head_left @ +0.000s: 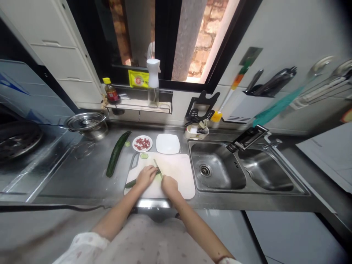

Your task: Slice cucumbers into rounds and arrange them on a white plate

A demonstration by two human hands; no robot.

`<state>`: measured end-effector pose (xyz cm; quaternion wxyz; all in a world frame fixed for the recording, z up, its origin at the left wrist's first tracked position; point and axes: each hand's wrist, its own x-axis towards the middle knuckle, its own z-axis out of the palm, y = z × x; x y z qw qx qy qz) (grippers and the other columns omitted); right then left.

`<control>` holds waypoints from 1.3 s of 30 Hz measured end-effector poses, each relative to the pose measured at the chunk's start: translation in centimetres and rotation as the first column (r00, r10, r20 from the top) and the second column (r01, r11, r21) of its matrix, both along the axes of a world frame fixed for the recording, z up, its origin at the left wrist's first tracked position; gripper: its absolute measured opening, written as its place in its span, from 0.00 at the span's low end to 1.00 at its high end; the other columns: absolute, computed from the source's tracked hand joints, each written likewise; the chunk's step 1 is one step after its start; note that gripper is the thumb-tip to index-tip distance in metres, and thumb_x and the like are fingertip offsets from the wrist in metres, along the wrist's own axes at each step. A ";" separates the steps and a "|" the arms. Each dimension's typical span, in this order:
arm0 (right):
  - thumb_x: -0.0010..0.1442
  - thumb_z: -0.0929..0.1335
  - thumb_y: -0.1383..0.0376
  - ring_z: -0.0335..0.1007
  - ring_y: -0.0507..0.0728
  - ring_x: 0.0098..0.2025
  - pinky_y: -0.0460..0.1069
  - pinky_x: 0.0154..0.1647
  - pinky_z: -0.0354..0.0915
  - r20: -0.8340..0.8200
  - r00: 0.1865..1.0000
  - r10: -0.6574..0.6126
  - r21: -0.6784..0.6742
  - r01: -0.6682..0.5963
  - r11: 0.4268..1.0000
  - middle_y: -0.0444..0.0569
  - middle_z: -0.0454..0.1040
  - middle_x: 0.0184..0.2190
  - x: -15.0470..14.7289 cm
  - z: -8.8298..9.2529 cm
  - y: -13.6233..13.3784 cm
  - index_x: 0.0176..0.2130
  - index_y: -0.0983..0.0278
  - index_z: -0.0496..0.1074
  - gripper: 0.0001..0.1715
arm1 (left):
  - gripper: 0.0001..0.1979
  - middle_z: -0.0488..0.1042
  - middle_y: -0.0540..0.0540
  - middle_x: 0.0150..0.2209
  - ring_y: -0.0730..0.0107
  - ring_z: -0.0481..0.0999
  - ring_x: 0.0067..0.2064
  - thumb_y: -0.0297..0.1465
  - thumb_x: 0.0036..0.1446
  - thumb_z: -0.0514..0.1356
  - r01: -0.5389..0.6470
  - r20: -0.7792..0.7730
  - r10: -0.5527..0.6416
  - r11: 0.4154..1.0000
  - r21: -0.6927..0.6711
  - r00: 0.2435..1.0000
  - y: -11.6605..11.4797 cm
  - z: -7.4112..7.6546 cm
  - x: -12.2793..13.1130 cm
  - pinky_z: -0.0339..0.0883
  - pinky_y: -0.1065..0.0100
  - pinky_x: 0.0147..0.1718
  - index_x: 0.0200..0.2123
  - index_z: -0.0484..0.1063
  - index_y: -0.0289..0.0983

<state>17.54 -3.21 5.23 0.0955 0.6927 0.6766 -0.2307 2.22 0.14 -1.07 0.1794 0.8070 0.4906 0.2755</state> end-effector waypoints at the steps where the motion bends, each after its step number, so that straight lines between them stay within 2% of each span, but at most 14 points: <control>1: 0.63 0.57 0.73 0.74 0.60 0.46 0.50 0.42 0.66 -0.008 1.000 -0.002 0.003 0.002 1.000 0.59 0.77 0.42 -0.1 0.0 0.3 0.47 0.67 0.72 0.19 | 0.11 0.74 0.45 0.42 0.65 0.71 0.44 0.31 0.63 0.54 -0.002 -0.003 0.002 1.000 0.002 1.000 0.0 0.0 0.0 0.66 0.64 0.45 0.43 0.76 0.41; 7: 0.62 0.58 0.72 0.74 0.59 0.47 0.49 0.43 0.65 -0.031 1.000 -0.002 0.007 0.002 1.000 0.59 0.77 0.41 -0.2 0.2 0.8 0.47 0.67 0.72 0.19 | 0.11 0.74 0.45 0.41 0.65 0.71 0.44 0.30 0.63 0.54 0.002 -0.007 -0.002 1.000 0.010 1.000 0.0 0.1 0.0 0.66 0.64 0.45 0.42 0.76 0.41; 18: 0.62 0.57 0.73 0.74 0.59 0.46 0.50 0.42 0.65 0.015 1.000 -0.004 -0.024 0.004 1.000 0.58 0.77 0.40 1.2 -0.2 -2.0 0.46 0.66 0.72 0.19 | 0.12 0.75 0.45 0.41 0.66 0.71 0.44 0.29 0.63 0.54 0.008 -0.006 -0.008 1.000 0.005 1.000 0.1 -0.3 0.0 0.66 0.65 0.45 0.43 0.76 0.41; 32: 0.61 0.59 0.72 0.74 0.59 0.47 0.49 0.43 0.66 -0.047 0.999 -0.016 0.008 0.016 1.000 0.58 0.78 0.40 -0.2 -0.4 0.7 0.46 0.67 0.73 0.18 | 0.12 0.74 0.44 0.42 0.64 0.72 0.44 0.31 0.63 0.53 0.029 -0.015 -0.029 0.999 0.020 0.999 0.4 -1.9 -0.3 0.65 0.64 0.46 0.44 0.76 0.42; 39: 0.61 0.59 0.73 0.74 0.59 0.46 0.49 0.41 0.65 0.003 1.000 0.006 -0.025 -0.006 1.000 0.58 0.78 0.41 0.6 -0.2 -0.3 0.47 0.67 0.72 0.19 | 0.13 0.75 0.45 0.41 0.65 0.71 0.43 0.31 0.63 0.52 0.020 -0.013 -0.020 1.000 -0.020 1.000 0.2 -0.7 0.0 0.65 0.65 0.45 0.44 0.76 0.41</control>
